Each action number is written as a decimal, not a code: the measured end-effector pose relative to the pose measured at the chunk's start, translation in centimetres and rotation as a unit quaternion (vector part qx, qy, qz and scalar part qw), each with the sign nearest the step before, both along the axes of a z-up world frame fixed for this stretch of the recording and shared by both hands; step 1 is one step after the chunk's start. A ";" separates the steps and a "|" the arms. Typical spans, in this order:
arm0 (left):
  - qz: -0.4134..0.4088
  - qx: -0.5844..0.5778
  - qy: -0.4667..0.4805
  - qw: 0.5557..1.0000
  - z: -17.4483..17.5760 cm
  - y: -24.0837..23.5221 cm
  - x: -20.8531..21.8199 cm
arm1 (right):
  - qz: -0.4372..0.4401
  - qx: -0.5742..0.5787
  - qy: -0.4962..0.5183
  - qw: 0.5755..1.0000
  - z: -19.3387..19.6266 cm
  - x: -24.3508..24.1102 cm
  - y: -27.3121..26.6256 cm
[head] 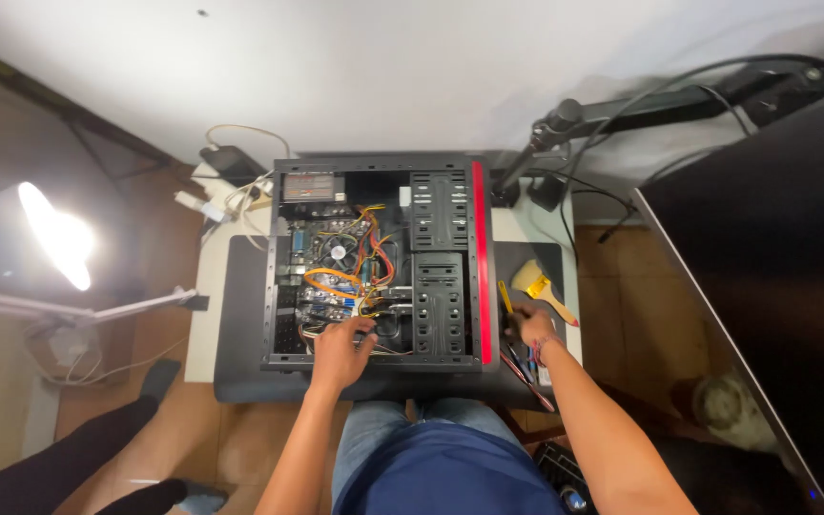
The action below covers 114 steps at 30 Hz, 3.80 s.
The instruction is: The person works inside an open desktop computer case, using a yellow brush to clean components and a screwdriver to remove screws from the back panel. They then lift and remove the power supply unit from the case.
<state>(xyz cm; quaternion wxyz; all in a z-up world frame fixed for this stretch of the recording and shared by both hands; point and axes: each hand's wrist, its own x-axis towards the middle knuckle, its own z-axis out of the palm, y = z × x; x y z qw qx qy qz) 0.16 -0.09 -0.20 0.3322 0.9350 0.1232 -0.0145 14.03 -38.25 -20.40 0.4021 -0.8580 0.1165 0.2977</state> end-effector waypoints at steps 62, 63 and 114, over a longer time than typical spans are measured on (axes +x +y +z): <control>0.140 -0.262 -0.049 0.954 -10.1 21.7 19.4 | 0.165 -0.106 -0.067 0.978 17.8 -2.0 25.1; 0.156 -0.279 -0.046 0.946 -10.5 21.4 19.4 | 0.171 -0.106 -0.061 0.978 17.9 -2.0 25.0; 0.151 -0.319 0.016 0.936 -10.8 19.0 9.5 | 0.015 -0.176 -0.378 0.909 14.6 3.3 16.7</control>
